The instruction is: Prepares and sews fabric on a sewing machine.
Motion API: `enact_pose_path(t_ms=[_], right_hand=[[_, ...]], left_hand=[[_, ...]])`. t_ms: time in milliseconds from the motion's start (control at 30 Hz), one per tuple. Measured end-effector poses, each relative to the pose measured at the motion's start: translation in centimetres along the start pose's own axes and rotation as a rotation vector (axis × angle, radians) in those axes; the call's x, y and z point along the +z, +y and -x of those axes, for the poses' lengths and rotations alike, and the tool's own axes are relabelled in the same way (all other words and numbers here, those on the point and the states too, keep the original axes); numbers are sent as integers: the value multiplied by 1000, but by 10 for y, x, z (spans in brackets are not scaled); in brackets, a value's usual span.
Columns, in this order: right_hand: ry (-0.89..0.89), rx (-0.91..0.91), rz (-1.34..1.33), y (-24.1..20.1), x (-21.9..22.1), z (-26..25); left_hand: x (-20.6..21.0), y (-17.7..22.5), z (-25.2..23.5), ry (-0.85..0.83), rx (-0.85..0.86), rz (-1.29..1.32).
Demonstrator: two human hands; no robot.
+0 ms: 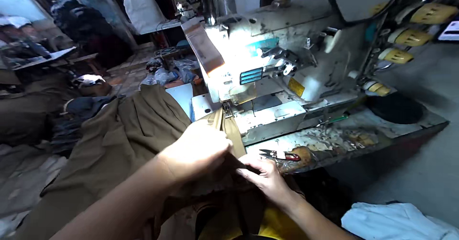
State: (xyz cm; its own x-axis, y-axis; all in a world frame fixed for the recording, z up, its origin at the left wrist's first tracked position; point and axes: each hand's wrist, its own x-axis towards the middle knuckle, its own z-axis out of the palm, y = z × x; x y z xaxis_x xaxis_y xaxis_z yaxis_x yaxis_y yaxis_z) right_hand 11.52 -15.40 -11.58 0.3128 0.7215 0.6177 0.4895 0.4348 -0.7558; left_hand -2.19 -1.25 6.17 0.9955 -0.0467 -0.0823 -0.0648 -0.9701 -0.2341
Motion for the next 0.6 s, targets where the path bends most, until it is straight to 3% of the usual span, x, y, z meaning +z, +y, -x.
enact_pose_path(t_ms=[100, 300, 600], right_hand=[[-4, 17, 50, 10, 2, -11], [-17, -56, 72, 28, 0, -42], [-19, -102, 132, 29, -1, -48]], left_hand=[[8, -38, 0, 195, 0, -102], [-10, -75, -8, 226, -80, -69], [-17, -64, -1, 315, -82, -101]])
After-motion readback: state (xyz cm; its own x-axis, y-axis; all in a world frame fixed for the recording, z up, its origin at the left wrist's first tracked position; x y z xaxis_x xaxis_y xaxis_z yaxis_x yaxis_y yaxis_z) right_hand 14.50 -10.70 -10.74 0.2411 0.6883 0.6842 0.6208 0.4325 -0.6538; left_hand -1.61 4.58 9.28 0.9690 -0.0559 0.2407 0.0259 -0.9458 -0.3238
